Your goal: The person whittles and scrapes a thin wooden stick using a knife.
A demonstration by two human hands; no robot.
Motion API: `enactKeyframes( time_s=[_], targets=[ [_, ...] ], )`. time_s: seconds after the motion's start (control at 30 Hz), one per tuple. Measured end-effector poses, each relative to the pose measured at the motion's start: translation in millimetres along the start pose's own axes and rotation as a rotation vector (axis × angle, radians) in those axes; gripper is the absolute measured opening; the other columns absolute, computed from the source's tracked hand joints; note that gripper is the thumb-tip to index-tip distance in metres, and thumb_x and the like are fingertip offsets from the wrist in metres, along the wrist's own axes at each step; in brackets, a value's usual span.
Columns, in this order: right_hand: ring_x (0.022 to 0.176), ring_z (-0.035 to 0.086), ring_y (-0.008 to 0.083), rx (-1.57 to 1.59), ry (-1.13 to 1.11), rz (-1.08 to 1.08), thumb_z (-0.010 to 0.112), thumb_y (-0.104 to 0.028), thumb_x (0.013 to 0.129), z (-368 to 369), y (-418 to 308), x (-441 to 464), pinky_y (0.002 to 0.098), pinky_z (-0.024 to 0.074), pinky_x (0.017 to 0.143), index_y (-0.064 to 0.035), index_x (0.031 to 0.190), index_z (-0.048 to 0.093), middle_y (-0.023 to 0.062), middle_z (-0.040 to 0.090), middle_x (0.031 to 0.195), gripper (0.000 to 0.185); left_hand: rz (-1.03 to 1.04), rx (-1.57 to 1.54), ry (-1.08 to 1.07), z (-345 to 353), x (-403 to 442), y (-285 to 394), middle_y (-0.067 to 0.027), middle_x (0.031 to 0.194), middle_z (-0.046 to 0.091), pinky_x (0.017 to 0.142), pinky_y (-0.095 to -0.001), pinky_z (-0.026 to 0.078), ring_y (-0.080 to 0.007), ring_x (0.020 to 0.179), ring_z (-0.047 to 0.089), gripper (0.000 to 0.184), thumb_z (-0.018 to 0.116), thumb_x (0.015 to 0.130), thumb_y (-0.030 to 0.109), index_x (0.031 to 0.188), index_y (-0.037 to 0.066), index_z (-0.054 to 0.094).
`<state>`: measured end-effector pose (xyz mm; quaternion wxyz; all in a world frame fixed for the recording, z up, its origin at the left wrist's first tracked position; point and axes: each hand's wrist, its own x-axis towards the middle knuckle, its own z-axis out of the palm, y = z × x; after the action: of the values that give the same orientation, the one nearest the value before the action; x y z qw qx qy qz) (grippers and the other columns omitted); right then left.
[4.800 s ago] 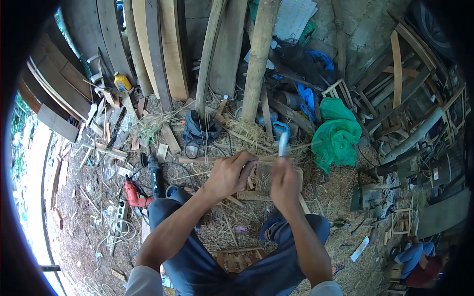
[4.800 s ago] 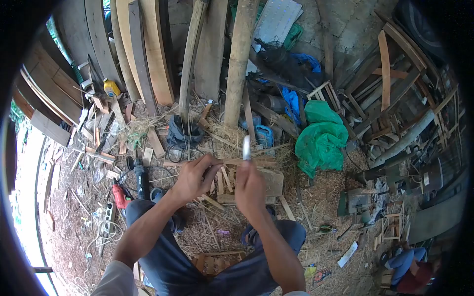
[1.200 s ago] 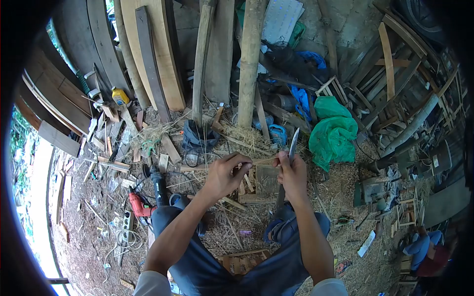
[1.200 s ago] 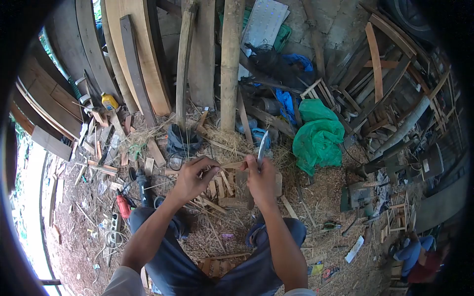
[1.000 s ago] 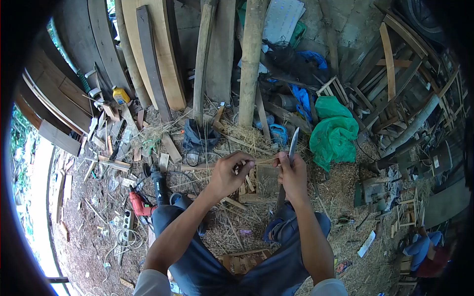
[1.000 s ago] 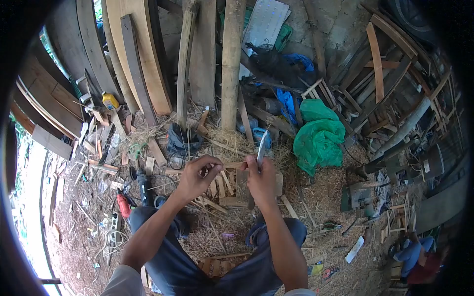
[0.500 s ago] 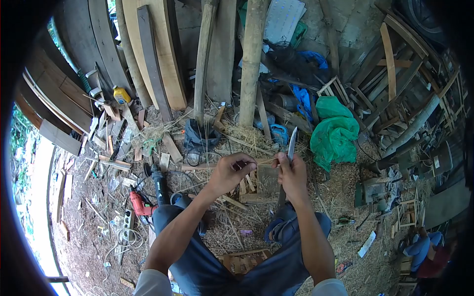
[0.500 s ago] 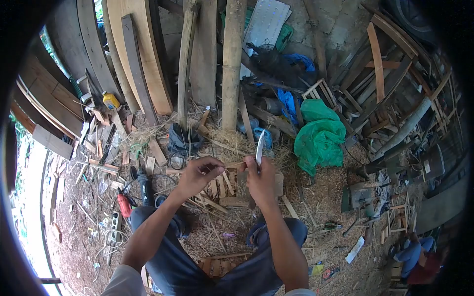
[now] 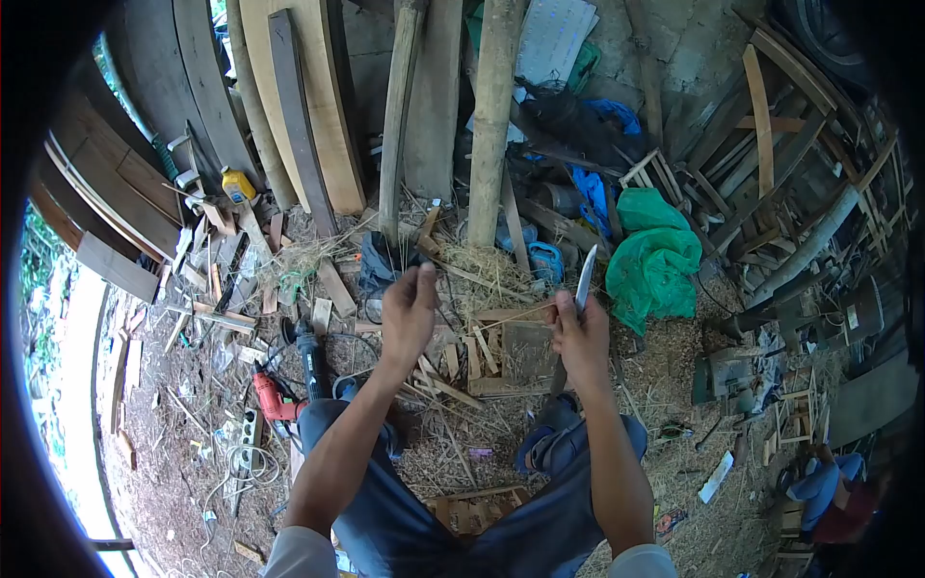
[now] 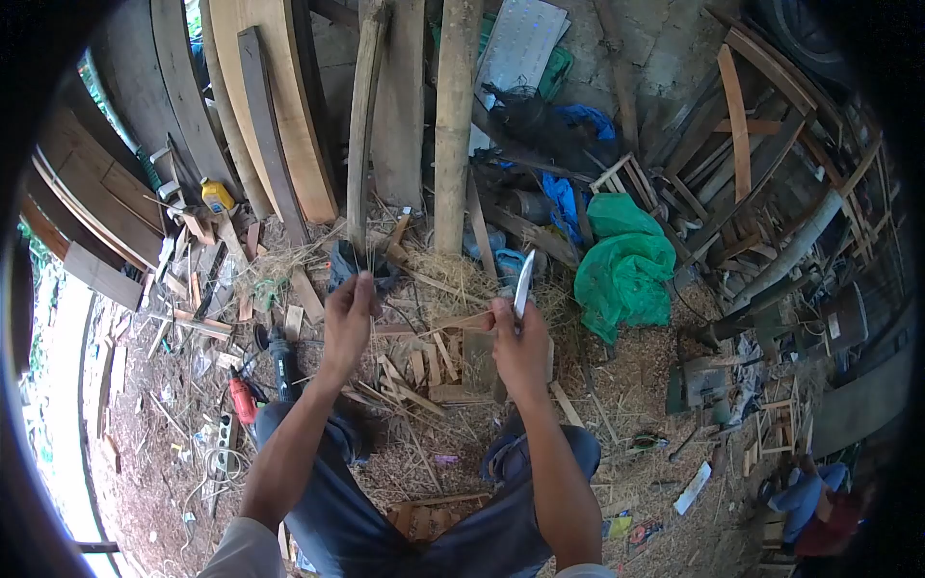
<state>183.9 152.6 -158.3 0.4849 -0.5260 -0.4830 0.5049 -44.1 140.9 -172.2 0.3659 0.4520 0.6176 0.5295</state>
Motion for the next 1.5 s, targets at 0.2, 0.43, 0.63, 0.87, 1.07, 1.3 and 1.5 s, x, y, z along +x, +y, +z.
enactKeyframes(
  time_s=[0.2,0.43,0.63,0.87,1.07,1.3,1.5],
  targets=[
    [0.047,0.044,0.0030,-0.050,-0.028,0.009,0.056,-0.028,0.096,1,3,1,0.0214,0.0356,0.041,-0.0021,0.093,0.057,0.0006,0.058,0.068,0.026,0.647,0.248,0.262,24,-17,25,-0.0130,0.094,0.057,0.079,-0.0352,0.047,-0.0231,0.083,0.057,0.027,0.059,0.084,-0.003,0.110,-0.001,0.054],
    [0.048,0.046,0.0033,-0.043,-0.019,-0.019,0.058,-0.030,0.095,4,4,1,0.0214,0.0362,0.042,-0.0018,0.091,0.057,0.0009,0.058,0.067,0.028,0.585,0.170,-0.221,21,-25,10,-0.0138,0.094,0.062,0.067,-0.0356,0.049,-0.0232,0.076,0.061,0.021,0.063,0.084,0.002,0.105,0.000,0.061],
    [0.048,0.044,0.0022,-0.041,0.000,-0.019,0.061,-0.030,0.093,-1,-5,2,0.0203,0.0351,0.041,-0.0043,0.088,0.057,-0.0001,0.058,0.067,0.027,0.545,0.297,-0.318,23,-35,14,-0.0099,0.082,0.063,0.058,-0.0315,0.047,-0.0226,0.066,0.062,0.010,0.066,0.084,0.004,0.093,0.000,0.065],
    [0.056,0.045,0.0029,0.019,0.198,-0.119,0.051,-0.040,0.097,-26,-9,14,0.0188,0.0341,0.049,-0.0028,0.097,0.061,0.0018,0.058,0.073,0.039,0.557,0.352,-0.162,15,-23,10,-0.0100,0.082,0.062,0.054,-0.0299,0.046,-0.0203,0.061,0.060,0.007,0.065,0.084,0.002,0.091,0.000,0.065],
    [0.053,0.046,0.0075,-0.249,-0.259,-0.088,0.050,-0.031,0.099,1,8,-10,0.0207,0.0373,0.049,0.0009,0.122,0.057,0.0031,0.058,0.075,0.040,0.541,0.331,-0.022,19,-25,16,-0.0096,0.081,0.062,0.053,-0.0293,0.046,-0.0200,0.059,0.060,0.008,0.066,0.083,0.000,0.091,0.000,0.064],
    [0.051,0.047,0.0062,0.263,-0.437,0.157,0.054,-0.010,0.096,18,-21,-22,0.0220,0.0376,0.047,0.0030,0.123,0.053,0.0075,0.063,0.076,0.030,0.639,0.284,-0.083,26,-31,17,-0.0100,0.082,0.061,0.049,-0.0325,0.049,-0.0259,0.063,0.063,0.009,0.066,0.082,0.001,0.091,0.002,0.064],
    [0.050,0.044,0.0061,0.251,-0.440,0.246,0.058,-0.007,0.093,10,-23,-16,0.0199,0.0336,0.044,0.0056,0.116,0.058,0.0092,0.065,0.079,0.027,0.763,0.324,-0.124,29,-40,17,-0.0083,0.076,0.056,0.049,-0.0341,0.047,-0.0243,0.059,0.059,0.015,0.067,0.078,-0.003,0.092,0.002,0.062]
  ],
)
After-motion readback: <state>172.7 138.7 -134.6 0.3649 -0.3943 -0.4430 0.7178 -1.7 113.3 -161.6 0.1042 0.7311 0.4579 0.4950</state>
